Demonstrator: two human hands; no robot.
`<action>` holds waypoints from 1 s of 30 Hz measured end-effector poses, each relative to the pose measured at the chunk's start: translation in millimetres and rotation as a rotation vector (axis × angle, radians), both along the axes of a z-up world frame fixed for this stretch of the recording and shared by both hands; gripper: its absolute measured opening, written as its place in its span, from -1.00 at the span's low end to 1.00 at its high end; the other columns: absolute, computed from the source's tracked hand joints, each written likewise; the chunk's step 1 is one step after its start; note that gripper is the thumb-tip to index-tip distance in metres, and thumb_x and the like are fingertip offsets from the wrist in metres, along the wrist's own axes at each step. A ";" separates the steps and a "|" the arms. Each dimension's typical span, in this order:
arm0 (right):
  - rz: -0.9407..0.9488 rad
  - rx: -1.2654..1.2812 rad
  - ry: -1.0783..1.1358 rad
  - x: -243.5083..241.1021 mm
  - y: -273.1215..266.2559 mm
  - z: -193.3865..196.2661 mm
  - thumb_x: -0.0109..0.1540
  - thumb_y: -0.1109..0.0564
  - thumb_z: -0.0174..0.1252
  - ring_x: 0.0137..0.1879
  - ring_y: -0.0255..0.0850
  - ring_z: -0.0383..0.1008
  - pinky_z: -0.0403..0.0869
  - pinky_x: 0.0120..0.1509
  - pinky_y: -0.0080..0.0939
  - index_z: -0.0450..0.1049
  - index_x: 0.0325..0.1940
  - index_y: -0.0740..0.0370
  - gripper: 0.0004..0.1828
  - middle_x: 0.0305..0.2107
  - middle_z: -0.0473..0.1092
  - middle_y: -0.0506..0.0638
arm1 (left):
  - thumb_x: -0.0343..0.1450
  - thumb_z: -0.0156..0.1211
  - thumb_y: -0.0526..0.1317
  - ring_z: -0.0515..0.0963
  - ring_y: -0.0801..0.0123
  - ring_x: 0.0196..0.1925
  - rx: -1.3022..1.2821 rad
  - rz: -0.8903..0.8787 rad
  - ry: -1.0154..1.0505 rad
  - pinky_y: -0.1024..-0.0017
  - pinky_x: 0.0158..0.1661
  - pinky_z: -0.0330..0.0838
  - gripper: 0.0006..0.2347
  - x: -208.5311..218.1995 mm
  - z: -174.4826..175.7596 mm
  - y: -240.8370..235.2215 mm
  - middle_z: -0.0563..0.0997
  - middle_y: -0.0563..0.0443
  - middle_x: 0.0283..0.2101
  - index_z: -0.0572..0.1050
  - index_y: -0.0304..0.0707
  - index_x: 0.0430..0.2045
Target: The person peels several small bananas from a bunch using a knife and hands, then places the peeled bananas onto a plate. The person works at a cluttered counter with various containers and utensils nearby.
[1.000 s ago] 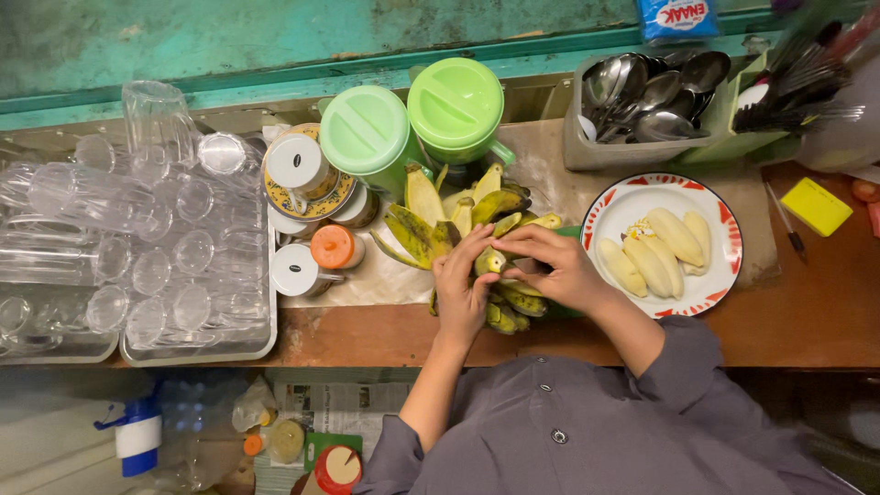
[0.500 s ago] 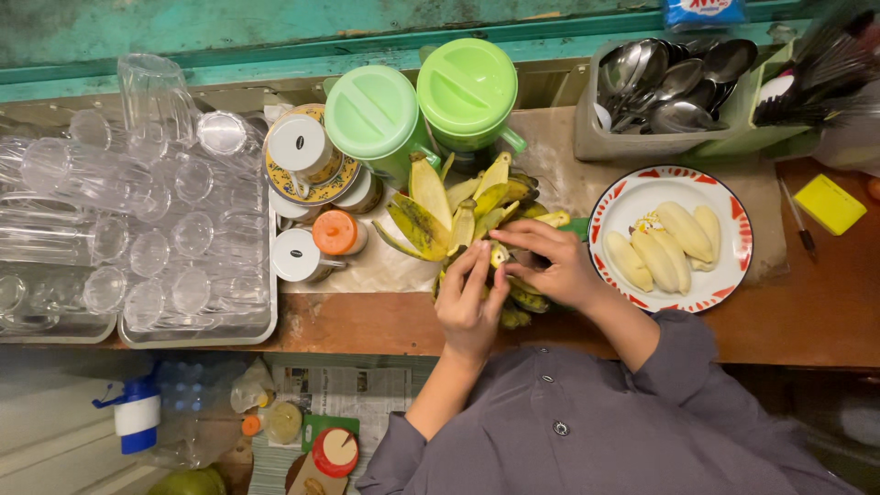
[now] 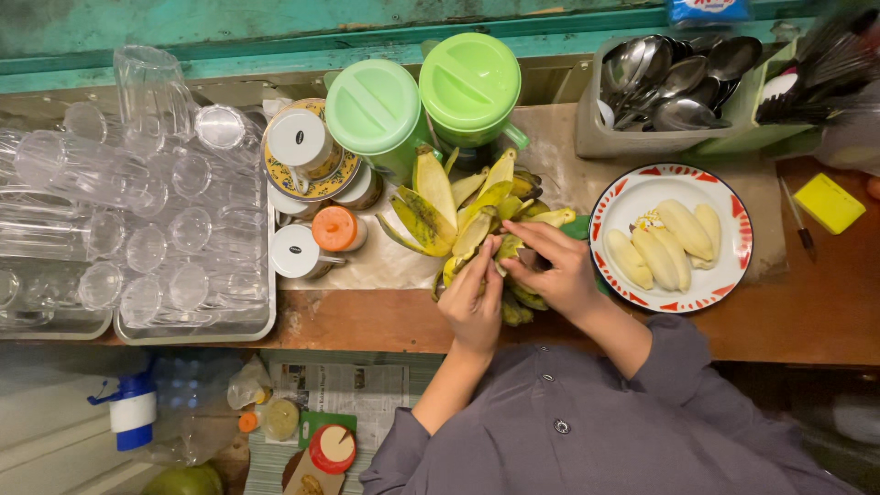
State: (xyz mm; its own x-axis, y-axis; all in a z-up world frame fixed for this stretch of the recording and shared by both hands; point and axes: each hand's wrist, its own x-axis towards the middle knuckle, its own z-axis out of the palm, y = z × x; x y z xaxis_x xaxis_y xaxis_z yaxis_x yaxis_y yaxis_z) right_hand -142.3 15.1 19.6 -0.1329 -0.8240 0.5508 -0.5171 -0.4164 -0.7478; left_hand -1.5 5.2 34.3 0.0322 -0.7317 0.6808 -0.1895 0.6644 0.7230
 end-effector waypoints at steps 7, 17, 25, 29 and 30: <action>-0.068 0.008 -0.013 3.2 10.4 -15.5 0.13 0.03 0.50 -0.20 0.06 0.64 0.58 -0.18 -0.08 0.63 -0.07 0.29 -0.62 -0.25 0.59 0.11 | 0.37 0.35 -0.38 0.66 0.18 -0.12 0.036 0.064 -0.169 0.33 -0.14 0.65 -0.88 22.4 -36.9 7.6 0.59 -0.04 -0.16 0.60 -0.39 -0.28; -0.122 0.049 -0.041 5.5 4.1 -11.6 0.15 0.05 0.49 -0.38 -0.03 0.61 0.52 -0.32 -0.18 0.64 -0.11 0.26 -0.68 -0.37 0.57 0.04 | 0.36 0.36 -0.42 0.63 0.22 -0.18 0.262 0.080 -0.149 0.37 -0.19 0.62 -0.95 68.6 -38.7 19.1 0.50 0.03 -0.26 0.58 -0.34 -0.44; -0.103 0.181 -0.190 2.7 5.0 -25.0 0.12 0.14 0.50 -0.61 -0.28 0.38 0.36 -0.50 -0.33 0.57 -0.14 0.37 -0.66 -0.62 0.34 -0.04 | 0.38 0.35 -0.37 0.58 0.14 -0.06 0.469 0.151 -0.233 0.27 -0.07 0.50 -0.88 99.1 -44.2 16.5 0.50 0.00 -0.13 0.48 -0.24 -0.40; -0.016 0.178 -0.296 12.5 5.6 -20.4 0.07 0.19 0.53 -0.46 -0.35 0.28 0.27 -0.46 -0.29 0.52 -0.26 0.38 -0.67 -0.53 0.37 0.01 | 0.37 0.37 -0.34 0.57 0.08 -0.01 0.095 0.123 -0.209 0.22 -0.01 0.49 -0.83 81.5 -28.7 4.1 0.51 -0.07 -0.07 0.57 -0.29 -0.20; 0.001 0.165 -0.293 13.6 6.9 -20.0 0.05 0.15 0.56 -0.44 -0.36 0.30 0.29 -0.43 -0.33 0.51 -0.30 0.34 -0.65 -0.45 0.43 0.00 | 0.32 0.44 -0.31 0.58 0.10 -0.09 -0.061 0.077 -0.231 0.21 -0.04 0.51 -0.81 74.6 -29.3 1.5 0.58 -0.05 -0.11 0.64 -0.24 -0.22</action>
